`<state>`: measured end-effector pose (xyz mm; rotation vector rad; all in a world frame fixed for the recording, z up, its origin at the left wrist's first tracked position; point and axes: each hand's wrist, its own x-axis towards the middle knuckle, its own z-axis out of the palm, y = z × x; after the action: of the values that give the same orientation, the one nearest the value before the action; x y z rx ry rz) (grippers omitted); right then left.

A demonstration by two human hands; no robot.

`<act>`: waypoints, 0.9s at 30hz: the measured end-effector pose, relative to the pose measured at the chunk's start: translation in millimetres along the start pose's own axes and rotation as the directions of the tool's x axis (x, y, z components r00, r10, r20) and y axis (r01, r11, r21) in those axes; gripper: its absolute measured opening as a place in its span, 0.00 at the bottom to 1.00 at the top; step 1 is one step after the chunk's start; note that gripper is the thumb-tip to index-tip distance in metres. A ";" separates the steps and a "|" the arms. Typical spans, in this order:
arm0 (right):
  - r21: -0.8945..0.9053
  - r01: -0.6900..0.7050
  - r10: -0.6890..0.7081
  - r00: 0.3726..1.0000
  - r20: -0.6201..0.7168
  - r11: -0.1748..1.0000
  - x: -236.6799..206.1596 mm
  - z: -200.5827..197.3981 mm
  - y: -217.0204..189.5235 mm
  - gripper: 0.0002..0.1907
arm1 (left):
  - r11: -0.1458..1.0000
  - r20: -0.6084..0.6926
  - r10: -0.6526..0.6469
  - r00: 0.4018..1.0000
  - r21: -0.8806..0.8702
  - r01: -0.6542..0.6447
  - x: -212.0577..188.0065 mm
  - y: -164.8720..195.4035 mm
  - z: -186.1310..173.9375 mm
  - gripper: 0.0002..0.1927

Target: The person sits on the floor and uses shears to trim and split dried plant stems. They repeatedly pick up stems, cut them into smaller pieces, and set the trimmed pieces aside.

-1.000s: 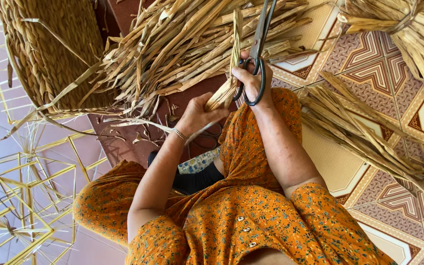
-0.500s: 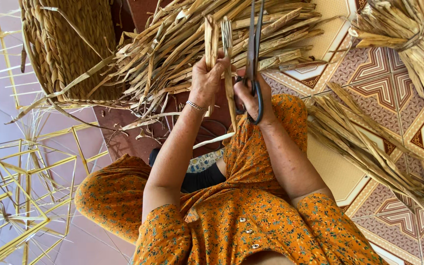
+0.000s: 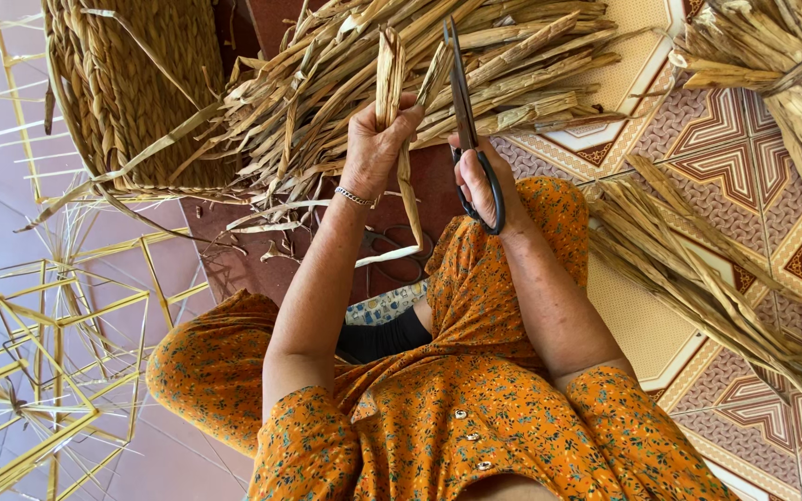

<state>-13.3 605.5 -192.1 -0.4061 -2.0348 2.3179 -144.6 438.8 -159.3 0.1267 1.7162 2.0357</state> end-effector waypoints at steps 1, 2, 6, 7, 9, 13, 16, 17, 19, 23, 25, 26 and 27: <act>0.004 0.009 -0.009 1.000 0.010 1.000 -0.4 -0.9 1.3 0.33 | 1.000 0.003 0.004 1.000 -0.006 -0.004 0.5 -0.5 0.7 0.12; 0.007 0.017 -0.017 1.000 0.020 1.000 -1.0 -1.2 2.7 0.33 | 1.000 0.005 0.007 1.000 -0.012 -0.007 1.1 -1.1 1.2 0.12; 0.050 0.063 -0.064 0.998 0.023 0.997 -0.7 -0.3 7.7 0.32 | 1.000 0.021 0.015 1.000 -0.007 -0.015 3.5 -2.2 0.5 0.11; 0.029 0.085 -0.086 0.996 0.018 0.996 -0.5 -0.3 8.2 0.32 | 1.000 0.014 0.011 1.000 0.003 -0.011 4.2 -2.1 -0.2 0.11; -0.014 0.128 -0.128 0.992 0.009 0.992 -0.3 -0.8 7.7 0.31 | 1.000 0.001 0.004 1.000 0.021 -0.004 5.3 -1.7 -1.6 0.10; -0.186 0.124 -0.124 0.992 0.008 0.975 -3.0 -2.1 3.0 0.32 | 1.000 0.011 0.016 1.000 0.016 -0.017 6.8 -1.5 -3.9 0.10; -0.174 0.138 -0.138 0.990 0.009 0.975 -3.4 0.0 -1.2 0.32 | 1.000 0.000 0.005 1.000 0.010 -0.005 7.1 -3.2 -3.9 0.10; -0.157 0.139 -0.140 0.990 0.009 0.978 -3.4 0.7 -2.3 0.32 | 1.000 0.000 -0.001 1.000 0.011 0.001 7.4 -4.0 -3.9 0.10; -0.106 0.125 -0.124 0.992 0.008 0.986 -3.5 1.5 -3.6 0.31 | 1.000 0.002 -0.008 1.000 0.015 0.008 8.3 -5.3 -3.9 0.10; -0.125 0.088 -0.091 0.996 -0.018 0.988 -5.6 1.2 -2.4 0.29 | 1.000 0.034 -0.009 0.999 -0.005 0.009 10.9 -5.7 -4.0 0.10; -0.190 0.078 -0.087 0.995 -0.041 0.979 -7.1 2.7 -0.3 0.29 | 0.999 0.033 -0.039 0.999 -0.004 0.039 11.5 -4.7 -3.1 0.10; -0.215 0.071 -0.084 0.995 -0.052 0.974 -7.2 4.2 0.7 0.29 | 0.998 0.022 -0.070 0.997 0.007 0.070 11.6 -3.7 -2.4 0.10; -0.240 0.063 -0.080 0.995 -0.063 0.969 -7.6 5.6 1.6 0.29 | 0.995 0.010 -0.102 0.995 0.017 0.102 11.3 -2.8 -1.2 0.09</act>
<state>-7.0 598.3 -191.7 -0.4104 -2.2588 1.9945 -154.2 442.6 -164.8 0.0545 1.6978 1.9436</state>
